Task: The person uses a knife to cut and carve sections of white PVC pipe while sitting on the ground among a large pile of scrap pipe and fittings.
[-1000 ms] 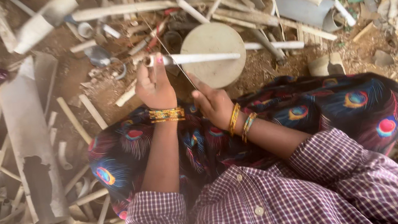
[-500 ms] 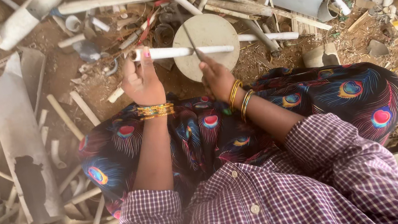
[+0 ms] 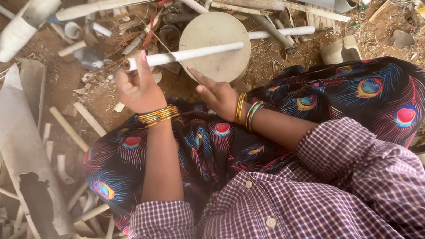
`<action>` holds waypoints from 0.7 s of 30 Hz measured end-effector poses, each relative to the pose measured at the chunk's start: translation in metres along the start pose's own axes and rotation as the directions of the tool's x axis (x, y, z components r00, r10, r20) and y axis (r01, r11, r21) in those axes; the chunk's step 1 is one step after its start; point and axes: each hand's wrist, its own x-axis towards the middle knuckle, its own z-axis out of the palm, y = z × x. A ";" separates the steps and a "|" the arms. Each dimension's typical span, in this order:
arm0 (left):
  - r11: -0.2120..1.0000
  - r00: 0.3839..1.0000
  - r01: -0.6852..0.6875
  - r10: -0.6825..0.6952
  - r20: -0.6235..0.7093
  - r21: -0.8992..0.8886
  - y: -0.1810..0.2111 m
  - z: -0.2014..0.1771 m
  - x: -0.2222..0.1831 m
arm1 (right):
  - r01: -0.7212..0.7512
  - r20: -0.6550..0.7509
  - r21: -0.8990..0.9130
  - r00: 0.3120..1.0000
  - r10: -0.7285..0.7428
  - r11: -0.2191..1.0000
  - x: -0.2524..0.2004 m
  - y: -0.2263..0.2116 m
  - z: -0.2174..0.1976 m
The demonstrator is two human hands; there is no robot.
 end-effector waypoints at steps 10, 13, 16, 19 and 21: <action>1.000 0.999 0.006 -0.005 -0.040 0.027 -0.006 -0.004 0.001 | 0.412 -0.152 -0.023 0.899 -0.410 0.911 0.001 0.011 0.009; 1.000 1.000 -0.021 0.020 -0.016 -0.013 -0.004 -0.003 0.000 | -0.238 -0.080 -0.073 0.969 0.232 0.969 0.003 0.015 0.008; 1.000 1.000 0.000 0.000 0.018 0.004 0.001 -0.003 -0.003 | -0.208 -0.117 -0.067 0.973 0.200 0.976 0.000 0.015 0.012; 0.999 0.999 0.033 -0.034 0.034 0.019 0.005 -0.001 -0.008 | 0.473 -0.225 -0.080 0.849 -0.478 0.877 -0.001 0.014 0.012; 0.998 0.998 -0.043 0.041 0.044 0.055 0.008 0.000 -0.008 | 0.077 -0.186 -0.087 0.978 -0.092 0.993 0.000 0.011 0.011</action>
